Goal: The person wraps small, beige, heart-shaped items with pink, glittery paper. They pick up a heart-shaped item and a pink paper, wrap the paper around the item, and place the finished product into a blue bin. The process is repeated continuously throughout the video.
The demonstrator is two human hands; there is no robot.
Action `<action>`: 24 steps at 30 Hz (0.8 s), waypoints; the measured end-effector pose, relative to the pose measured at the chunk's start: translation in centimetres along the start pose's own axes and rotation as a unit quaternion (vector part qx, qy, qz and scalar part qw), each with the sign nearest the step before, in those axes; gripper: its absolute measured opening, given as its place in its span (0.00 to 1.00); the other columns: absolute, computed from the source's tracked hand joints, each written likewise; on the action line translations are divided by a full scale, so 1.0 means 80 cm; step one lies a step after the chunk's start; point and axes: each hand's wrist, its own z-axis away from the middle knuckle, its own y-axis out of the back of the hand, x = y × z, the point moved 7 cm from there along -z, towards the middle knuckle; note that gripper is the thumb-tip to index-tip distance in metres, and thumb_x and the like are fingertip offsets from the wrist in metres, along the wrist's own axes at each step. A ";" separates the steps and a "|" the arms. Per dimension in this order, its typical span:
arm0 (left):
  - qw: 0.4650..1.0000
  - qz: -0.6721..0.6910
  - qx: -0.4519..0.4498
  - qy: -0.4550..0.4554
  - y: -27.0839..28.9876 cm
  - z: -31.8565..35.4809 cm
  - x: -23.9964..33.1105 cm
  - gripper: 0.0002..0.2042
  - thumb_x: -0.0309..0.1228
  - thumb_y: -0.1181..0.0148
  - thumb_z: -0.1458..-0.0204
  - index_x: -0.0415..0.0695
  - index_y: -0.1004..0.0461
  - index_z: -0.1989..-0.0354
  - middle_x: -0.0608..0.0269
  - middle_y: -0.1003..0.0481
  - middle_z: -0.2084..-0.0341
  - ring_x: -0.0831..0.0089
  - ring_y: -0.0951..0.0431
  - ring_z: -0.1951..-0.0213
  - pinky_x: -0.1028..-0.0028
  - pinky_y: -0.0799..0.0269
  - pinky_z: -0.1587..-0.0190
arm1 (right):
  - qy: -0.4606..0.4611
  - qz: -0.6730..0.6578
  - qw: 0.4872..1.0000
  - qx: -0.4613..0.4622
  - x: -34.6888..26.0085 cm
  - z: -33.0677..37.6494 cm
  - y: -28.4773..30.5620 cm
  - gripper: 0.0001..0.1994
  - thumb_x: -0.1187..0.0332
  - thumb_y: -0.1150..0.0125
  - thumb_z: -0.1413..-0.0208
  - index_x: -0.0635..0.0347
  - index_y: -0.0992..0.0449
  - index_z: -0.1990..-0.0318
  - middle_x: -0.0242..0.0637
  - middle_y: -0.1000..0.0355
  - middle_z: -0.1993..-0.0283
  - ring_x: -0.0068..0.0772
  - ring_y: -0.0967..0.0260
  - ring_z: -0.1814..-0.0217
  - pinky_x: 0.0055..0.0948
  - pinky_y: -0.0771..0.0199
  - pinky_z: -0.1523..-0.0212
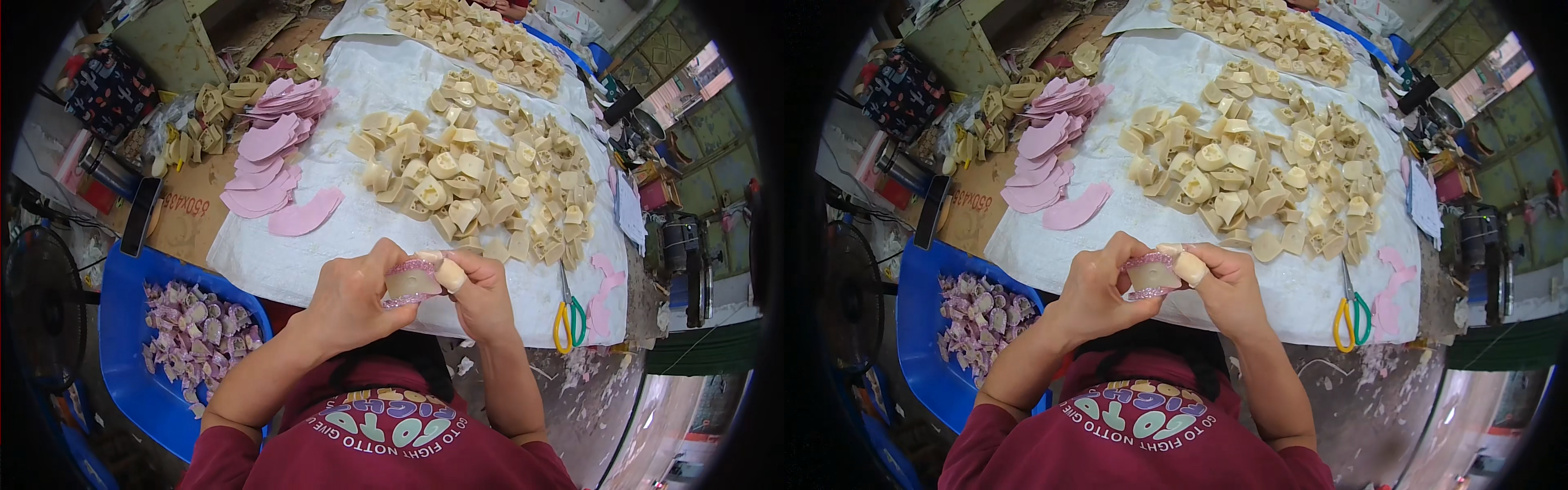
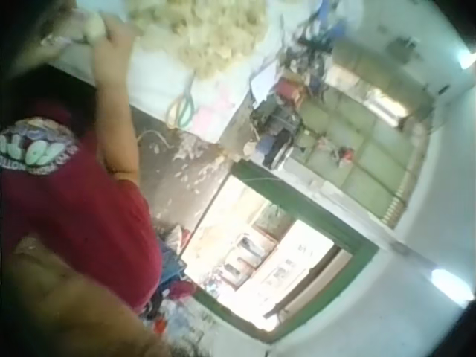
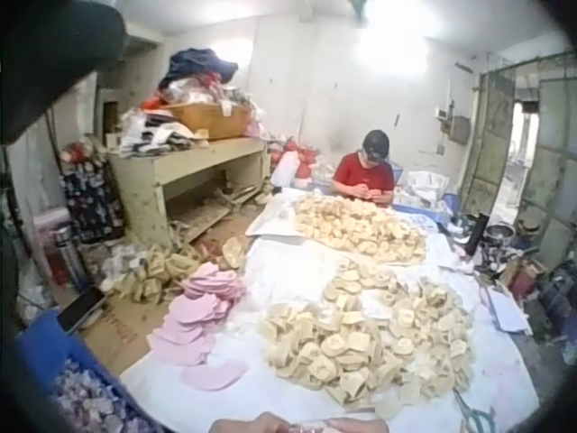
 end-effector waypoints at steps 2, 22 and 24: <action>0.999 -0.029 0.024 -0.010 -0.003 0.001 0.003 0.19 0.29 0.29 0.66 0.40 0.31 0.65 0.63 0.30 0.87 0.74 0.29 0.86 0.76 0.36 0.83 | 0.032 0.033 0.999 0.025 -0.003 0.002 -0.003 0.10 0.73 0.44 0.41 0.68 0.22 0.55 0.33 0.23 0.62 0.19 0.29 0.62 0.21 0.29 0.61; 0.987 0.023 0.129 0.098 -0.022 0.002 -0.014 0.19 0.30 0.28 0.64 0.39 0.34 0.69 0.64 0.28 0.84 0.84 0.32 0.85 0.80 0.38 0.83 | 0.087 0.081 0.985 0.124 -0.002 0.000 -0.011 0.13 0.74 0.52 0.38 0.71 0.27 0.50 0.34 0.25 0.57 0.20 0.31 0.57 0.21 0.31 0.54; 0.985 0.025 0.121 0.125 -0.021 0.003 -0.023 0.20 0.30 0.28 0.65 0.39 0.34 0.69 0.63 0.28 0.83 0.83 0.32 0.84 0.79 0.37 0.83 | 0.069 0.055 0.992 0.096 0.004 -0.004 -0.015 0.14 0.75 0.53 0.38 0.70 0.28 0.48 0.36 0.26 0.55 0.22 0.31 0.56 0.22 0.31 0.54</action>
